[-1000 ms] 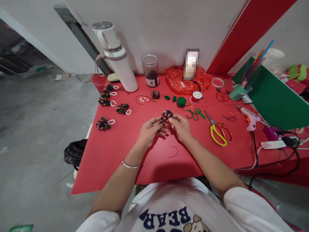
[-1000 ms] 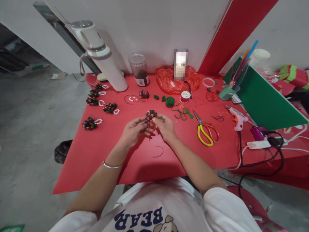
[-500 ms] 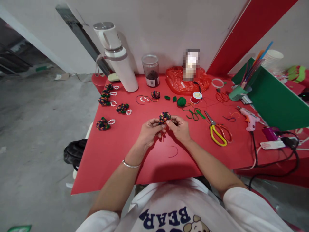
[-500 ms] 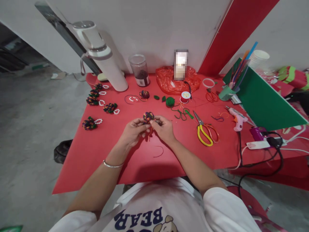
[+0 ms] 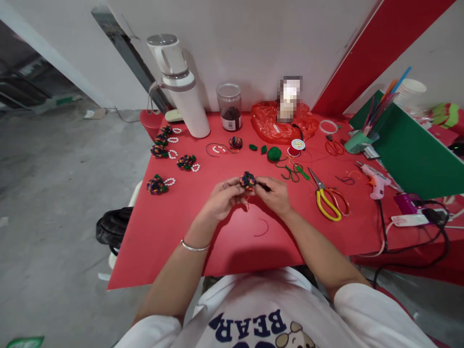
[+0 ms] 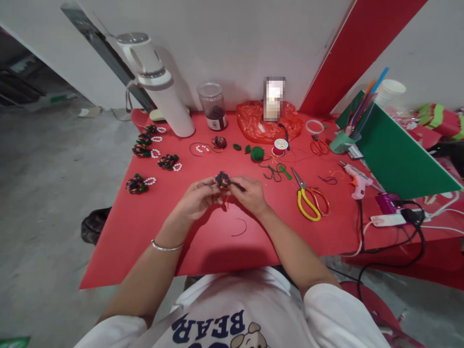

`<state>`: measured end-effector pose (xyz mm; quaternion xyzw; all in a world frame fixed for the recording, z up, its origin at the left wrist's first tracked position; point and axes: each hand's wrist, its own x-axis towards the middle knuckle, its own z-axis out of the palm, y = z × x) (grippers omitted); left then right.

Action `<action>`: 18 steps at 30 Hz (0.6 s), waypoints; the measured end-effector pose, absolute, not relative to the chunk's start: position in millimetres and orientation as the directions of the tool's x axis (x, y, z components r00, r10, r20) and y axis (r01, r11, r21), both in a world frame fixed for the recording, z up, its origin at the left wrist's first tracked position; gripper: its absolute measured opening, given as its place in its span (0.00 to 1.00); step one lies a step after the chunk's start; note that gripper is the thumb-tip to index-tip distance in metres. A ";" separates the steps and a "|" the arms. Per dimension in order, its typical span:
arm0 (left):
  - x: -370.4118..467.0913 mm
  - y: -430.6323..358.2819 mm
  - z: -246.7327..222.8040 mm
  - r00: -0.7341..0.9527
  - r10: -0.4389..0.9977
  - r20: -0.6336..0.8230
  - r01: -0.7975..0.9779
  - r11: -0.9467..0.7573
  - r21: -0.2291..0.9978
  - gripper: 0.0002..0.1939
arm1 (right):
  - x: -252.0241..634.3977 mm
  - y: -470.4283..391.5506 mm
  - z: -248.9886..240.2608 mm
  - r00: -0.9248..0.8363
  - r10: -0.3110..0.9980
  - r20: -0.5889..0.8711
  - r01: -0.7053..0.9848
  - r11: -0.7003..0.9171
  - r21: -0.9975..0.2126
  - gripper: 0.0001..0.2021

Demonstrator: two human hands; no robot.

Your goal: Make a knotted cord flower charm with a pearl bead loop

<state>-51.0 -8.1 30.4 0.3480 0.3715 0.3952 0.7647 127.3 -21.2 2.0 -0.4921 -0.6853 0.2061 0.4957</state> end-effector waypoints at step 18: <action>-57.0 -3.5 31.8 0.337 0.875 -0.347 -0.410 0.468 0.783 0.18 | 134.6 -14.9 -2.7 -0.157 0.862 0.482 0.504 0.490 -0.712 0.11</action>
